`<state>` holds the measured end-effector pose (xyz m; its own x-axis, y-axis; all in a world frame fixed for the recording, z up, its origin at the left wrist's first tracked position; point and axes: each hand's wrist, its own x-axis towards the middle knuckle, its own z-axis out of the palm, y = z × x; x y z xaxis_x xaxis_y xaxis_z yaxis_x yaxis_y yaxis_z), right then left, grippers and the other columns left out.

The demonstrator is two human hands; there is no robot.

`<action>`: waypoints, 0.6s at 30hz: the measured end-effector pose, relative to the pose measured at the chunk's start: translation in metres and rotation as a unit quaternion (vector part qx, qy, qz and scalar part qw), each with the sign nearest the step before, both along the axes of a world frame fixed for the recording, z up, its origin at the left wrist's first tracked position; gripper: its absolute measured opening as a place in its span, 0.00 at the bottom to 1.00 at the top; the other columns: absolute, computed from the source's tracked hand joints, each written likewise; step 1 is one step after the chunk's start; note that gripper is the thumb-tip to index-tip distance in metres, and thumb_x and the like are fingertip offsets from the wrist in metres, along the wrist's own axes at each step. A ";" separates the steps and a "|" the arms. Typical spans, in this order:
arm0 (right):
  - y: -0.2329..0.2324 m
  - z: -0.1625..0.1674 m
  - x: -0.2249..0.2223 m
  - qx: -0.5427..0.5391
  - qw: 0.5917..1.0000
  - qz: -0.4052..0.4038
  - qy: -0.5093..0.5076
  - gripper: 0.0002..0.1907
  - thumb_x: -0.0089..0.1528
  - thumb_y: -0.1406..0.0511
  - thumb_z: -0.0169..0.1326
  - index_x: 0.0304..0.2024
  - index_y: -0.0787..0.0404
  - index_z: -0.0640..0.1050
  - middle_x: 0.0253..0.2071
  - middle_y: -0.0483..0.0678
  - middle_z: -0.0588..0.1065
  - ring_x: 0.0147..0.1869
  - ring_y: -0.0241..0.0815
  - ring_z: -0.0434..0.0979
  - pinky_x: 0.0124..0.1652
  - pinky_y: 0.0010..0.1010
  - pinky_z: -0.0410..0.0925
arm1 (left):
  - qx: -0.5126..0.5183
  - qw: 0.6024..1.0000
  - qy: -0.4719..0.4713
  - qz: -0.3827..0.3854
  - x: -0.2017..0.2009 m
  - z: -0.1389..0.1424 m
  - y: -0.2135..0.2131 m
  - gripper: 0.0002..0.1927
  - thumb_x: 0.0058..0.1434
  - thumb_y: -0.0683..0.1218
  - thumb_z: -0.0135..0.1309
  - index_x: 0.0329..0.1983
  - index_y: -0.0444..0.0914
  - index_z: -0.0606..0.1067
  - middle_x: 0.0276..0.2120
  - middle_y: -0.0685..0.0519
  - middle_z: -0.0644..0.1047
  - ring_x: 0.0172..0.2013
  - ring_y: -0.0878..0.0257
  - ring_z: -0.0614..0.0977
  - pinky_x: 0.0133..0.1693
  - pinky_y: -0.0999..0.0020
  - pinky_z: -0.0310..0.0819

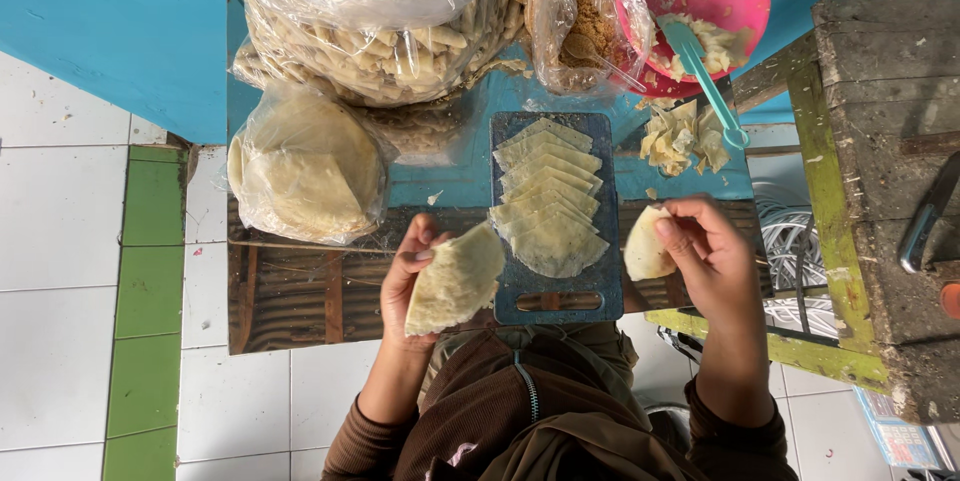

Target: The person spoons brown filling from a plastic bag onto thin pastry wrappers, folds the wrappers over the filling by hand, and stacks the folded pastries on a cutting board. They repeat the filling and folding cycle for multiple wrappers, occasionally repositioning the stack.

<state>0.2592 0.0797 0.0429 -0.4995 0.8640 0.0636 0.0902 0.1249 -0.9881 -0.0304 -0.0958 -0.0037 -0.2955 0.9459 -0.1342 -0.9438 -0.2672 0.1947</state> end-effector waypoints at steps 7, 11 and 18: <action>-0.021 -0.020 -0.036 0.128 0.982 0.127 -0.055 0.07 0.64 0.70 0.59 0.45 0.63 0.80 0.42 0.45 0.77 0.36 0.27 0.74 0.31 0.17 0.68 | 0.028 0.996 0.043 0.071 -0.007 -0.008 -0.013 0.14 0.61 0.39 0.52 0.45 0.40 0.61 0.37 0.52 0.68 0.41 0.61 0.75 0.47 0.65 0.77; -0.028 -0.040 -0.067 0.170 0.970 0.079 -0.156 0.12 0.63 0.68 0.61 0.50 0.61 0.80 0.37 0.44 0.80 0.35 0.29 0.77 0.31 0.20 0.69 | 0.007 0.994 0.080 0.080 -0.001 -0.013 -0.015 0.14 0.60 0.38 0.51 0.45 0.40 0.61 0.37 0.54 0.67 0.41 0.64 0.72 0.48 0.68 0.74; -0.033 -0.046 -0.066 0.159 0.971 0.021 -0.175 0.20 0.63 0.67 0.62 0.56 0.63 0.73 0.36 0.47 0.79 0.36 0.33 0.78 0.36 0.25 0.71 | -0.015 0.991 0.108 0.075 0.005 -0.013 -0.015 0.14 0.58 0.37 0.50 0.45 0.40 0.62 0.37 0.54 0.67 0.41 0.65 0.71 0.47 0.70 0.71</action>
